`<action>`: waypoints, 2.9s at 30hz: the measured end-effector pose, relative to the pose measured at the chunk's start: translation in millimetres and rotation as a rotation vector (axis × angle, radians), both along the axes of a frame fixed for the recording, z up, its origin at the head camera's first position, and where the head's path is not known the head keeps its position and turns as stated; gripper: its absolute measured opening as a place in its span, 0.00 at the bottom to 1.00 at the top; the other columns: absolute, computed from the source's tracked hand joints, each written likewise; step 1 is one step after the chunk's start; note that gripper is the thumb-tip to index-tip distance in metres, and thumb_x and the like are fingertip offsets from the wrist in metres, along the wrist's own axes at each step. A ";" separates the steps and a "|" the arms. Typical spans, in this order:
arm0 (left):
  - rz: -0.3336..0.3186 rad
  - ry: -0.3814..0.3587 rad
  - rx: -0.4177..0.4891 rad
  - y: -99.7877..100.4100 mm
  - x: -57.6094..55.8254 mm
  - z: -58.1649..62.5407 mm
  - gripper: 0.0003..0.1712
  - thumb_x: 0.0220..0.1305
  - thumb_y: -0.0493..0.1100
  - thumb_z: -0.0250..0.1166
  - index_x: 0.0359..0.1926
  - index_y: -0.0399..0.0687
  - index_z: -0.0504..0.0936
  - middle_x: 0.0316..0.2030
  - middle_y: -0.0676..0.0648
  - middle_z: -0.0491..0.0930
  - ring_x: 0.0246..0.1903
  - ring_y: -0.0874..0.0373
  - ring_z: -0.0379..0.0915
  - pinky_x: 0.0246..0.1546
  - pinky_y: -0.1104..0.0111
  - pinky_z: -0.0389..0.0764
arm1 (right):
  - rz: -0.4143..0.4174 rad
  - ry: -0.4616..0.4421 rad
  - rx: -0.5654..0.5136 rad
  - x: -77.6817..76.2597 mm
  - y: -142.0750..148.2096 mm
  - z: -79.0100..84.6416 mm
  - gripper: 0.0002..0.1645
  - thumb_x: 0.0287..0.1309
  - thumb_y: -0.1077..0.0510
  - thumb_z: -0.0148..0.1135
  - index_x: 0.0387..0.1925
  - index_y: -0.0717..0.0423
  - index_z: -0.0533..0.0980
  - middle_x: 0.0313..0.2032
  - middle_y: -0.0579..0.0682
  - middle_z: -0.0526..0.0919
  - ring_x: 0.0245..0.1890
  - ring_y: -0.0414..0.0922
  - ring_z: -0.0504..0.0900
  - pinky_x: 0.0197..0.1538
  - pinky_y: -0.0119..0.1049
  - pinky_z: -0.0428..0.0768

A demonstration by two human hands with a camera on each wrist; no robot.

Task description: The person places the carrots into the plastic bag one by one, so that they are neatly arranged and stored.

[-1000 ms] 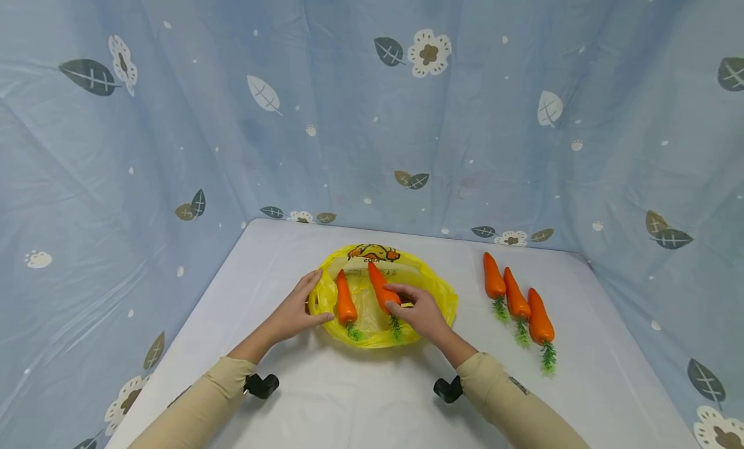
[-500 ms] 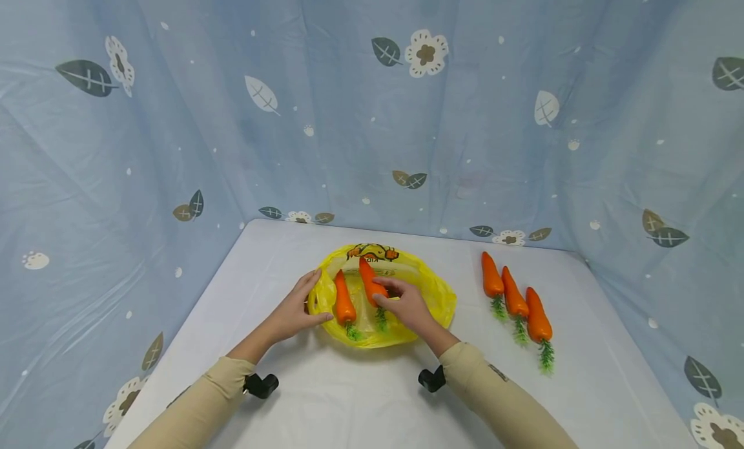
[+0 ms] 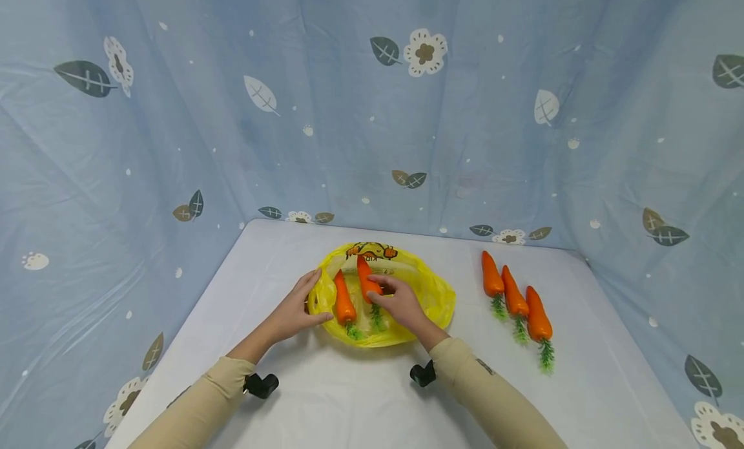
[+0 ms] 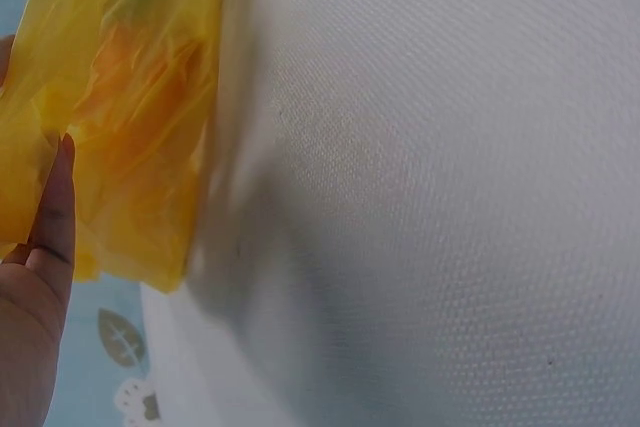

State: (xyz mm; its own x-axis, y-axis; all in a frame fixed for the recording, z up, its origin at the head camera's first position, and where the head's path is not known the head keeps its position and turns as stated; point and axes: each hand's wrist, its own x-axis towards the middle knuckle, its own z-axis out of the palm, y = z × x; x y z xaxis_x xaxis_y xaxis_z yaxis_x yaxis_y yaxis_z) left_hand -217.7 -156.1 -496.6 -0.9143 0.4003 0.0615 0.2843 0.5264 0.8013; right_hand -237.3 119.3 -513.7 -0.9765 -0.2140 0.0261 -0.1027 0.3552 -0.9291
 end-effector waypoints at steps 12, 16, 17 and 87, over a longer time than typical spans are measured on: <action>0.005 -0.016 -0.007 -0.3 -2.3 -0.7 0.60 0.61 0.49 0.74 0.81 0.41 0.46 0.79 0.35 0.44 0.75 0.34 0.50 0.71 0.41 0.59 | 0.053 -0.029 0.066 6.5 -12.9 -14.0 0.25 0.61 0.48 0.73 0.60 0.42 0.82 0.55 0.49 0.83 0.49 0.47 0.82 0.49 0.38 0.84; 0.005 -0.015 0.001 0.5 -0.9 1.8 0.60 0.61 0.48 0.75 0.81 0.39 0.45 0.78 0.35 0.44 0.75 0.34 0.49 0.71 0.41 0.57 | 0.078 -0.015 0.077 9.3 -15.1 -15.6 0.25 0.61 0.50 0.73 0.60 0.44 0.82 0.55 0.50 0.83 0.50 0.49 0.83 0.50 0.40 0.84; 0.005 -0.015 0.001 0.7 -0.5 2.4 0.60 0.61 0.48 0.75 0.81 0.39 0.45 0.78 0.35 0.44 0.75 0.33 0.49 0.71 0.41 0.57 | 0.081 -0.013 0.078 9.7 -15.5 -15.7 0.25 0.61 0.50 0.73 0.60 0.44 0.82 0.55 0.50 0.83 0.50 0.49 0.83 0.50 0.41 0.84; 0.006 0.007 -0.001 -1.8 -1.2 -2.5 0.61 0.61 0.50 0.75 0.81 0.40 0.45 0.78 0.36 0.45 0.75 0.35 0.50 0.71 0.42 0.59 | 0.098 0.075 0.157 19.4 4.7 -5.0 0.29 0.63 0.51 0.71 0.65 0.47 0.78 0.59 0.51 0.81 0.48 0.48 0.82 0.48 0.41 0.85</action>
State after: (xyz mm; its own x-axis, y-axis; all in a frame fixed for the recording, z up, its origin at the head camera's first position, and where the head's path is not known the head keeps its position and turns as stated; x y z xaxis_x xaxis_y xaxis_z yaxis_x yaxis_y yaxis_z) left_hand -218.9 -157.9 -499.1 -0.9162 0.3950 0.0671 0.2866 0.5292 0.7986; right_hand -217.9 124.0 -518.7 -0.9474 -0.3151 0.0571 -0.2110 0.4801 -0.8515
